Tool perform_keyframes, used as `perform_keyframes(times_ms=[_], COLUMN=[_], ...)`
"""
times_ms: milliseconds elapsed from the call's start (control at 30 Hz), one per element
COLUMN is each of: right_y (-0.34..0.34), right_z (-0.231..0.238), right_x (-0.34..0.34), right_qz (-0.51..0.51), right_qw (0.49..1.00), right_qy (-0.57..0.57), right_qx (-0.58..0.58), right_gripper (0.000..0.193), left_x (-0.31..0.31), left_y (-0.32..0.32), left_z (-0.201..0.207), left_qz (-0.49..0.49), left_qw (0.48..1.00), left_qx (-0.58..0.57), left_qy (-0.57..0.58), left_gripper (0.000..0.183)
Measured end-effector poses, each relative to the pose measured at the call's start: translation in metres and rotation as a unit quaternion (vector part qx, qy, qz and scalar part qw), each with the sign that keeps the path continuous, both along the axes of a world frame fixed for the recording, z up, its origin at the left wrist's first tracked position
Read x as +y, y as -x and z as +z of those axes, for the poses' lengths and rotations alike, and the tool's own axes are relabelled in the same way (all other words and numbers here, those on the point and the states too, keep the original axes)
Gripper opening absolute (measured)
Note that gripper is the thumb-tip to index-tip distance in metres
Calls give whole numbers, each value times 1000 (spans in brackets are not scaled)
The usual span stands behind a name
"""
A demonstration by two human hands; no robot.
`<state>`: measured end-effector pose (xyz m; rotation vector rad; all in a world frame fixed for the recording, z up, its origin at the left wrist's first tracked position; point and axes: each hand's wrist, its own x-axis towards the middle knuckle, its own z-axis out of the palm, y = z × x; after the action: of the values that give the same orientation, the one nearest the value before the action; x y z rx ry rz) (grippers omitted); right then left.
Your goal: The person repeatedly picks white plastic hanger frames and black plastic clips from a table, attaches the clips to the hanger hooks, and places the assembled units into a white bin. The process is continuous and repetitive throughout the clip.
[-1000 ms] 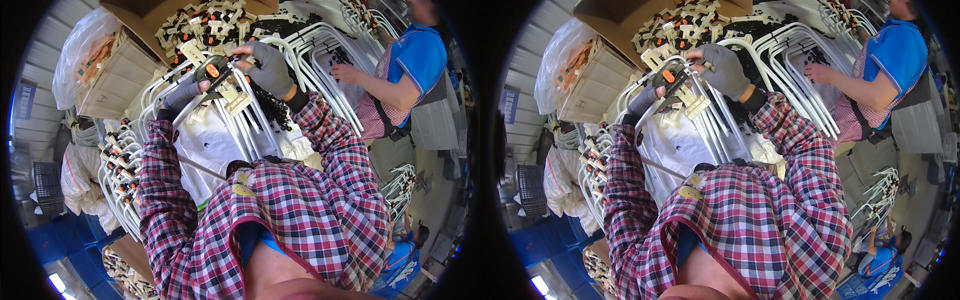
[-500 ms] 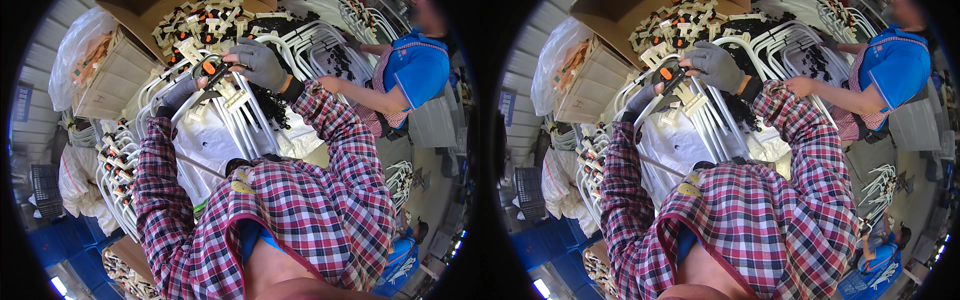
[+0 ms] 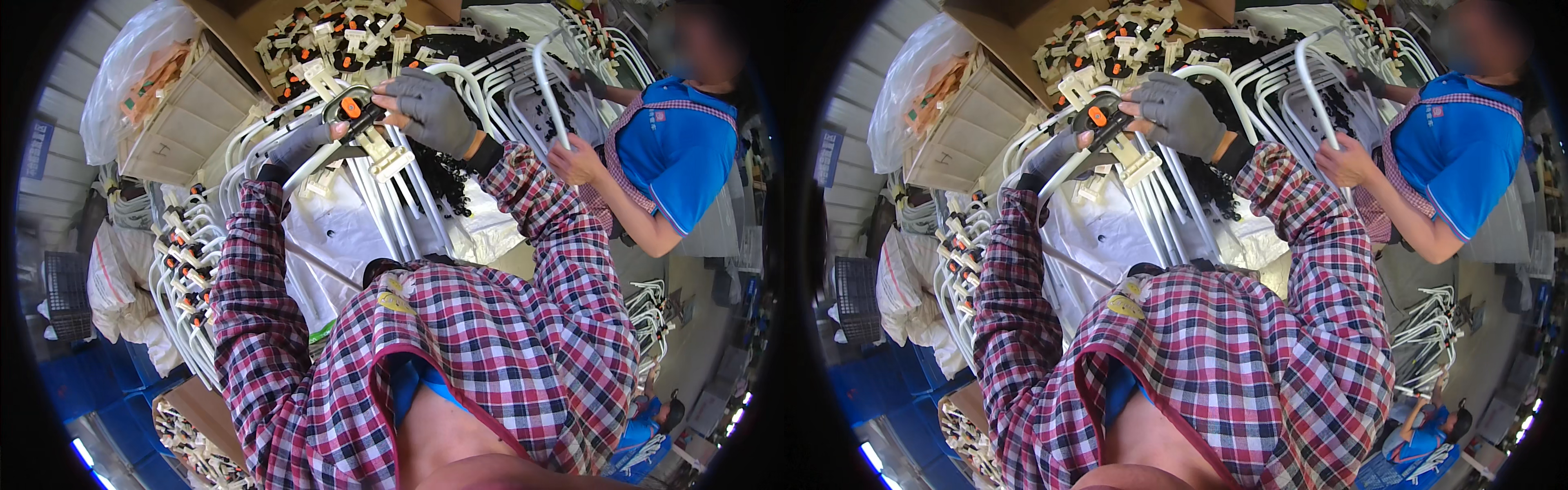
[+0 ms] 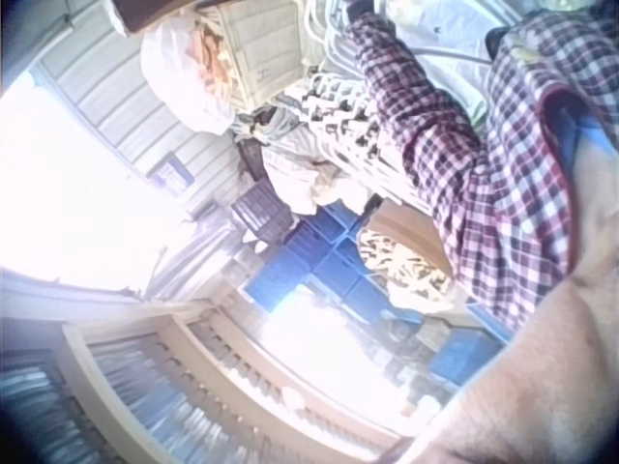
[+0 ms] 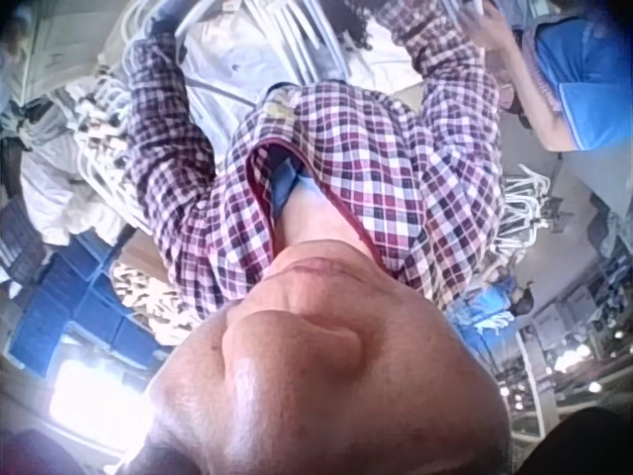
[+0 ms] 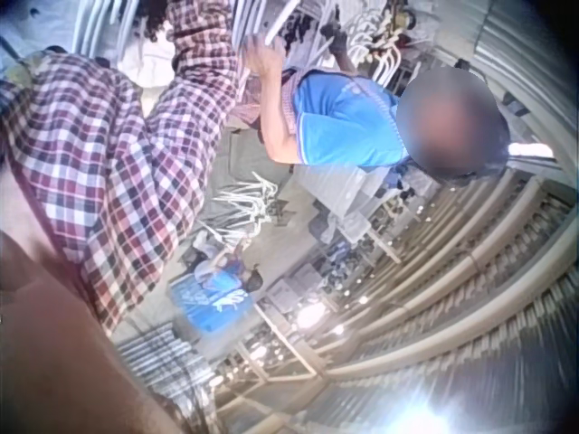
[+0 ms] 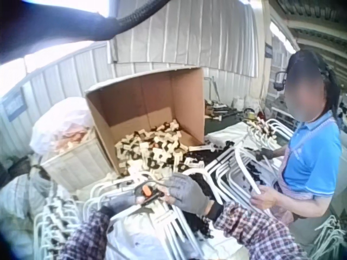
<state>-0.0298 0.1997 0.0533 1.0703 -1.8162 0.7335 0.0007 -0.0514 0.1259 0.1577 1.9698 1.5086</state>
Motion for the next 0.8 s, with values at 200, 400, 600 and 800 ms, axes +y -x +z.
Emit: perform_keyframes(times_ms=[200, 400, 600, 800], right_y=[19, 35, 34, -76], right_z=[32, 35, -84, -298], right_x=[9, 9, 54, 115], right_qz=[-12, -35, -86, -242], right_qw=[942, 937, 951, 680], right_qy=[-105, -191, 140, 254], right_qx=[-319, -292, -262, -644], right_gripper=[41, 46, 36, 46], left_x=[3, 6, -50, -98], left_y=[7, 11, -19, -181], left_z=[-1, 1, -14, -126], left_qz=[-53, -67, -17, 215], left_qw=[995, 988, 969, 941], left_qx=[88, 141, 237, 59], left_qy=[-15, -1, -61, -254], left_gripper=[89, 84, 78, 53])
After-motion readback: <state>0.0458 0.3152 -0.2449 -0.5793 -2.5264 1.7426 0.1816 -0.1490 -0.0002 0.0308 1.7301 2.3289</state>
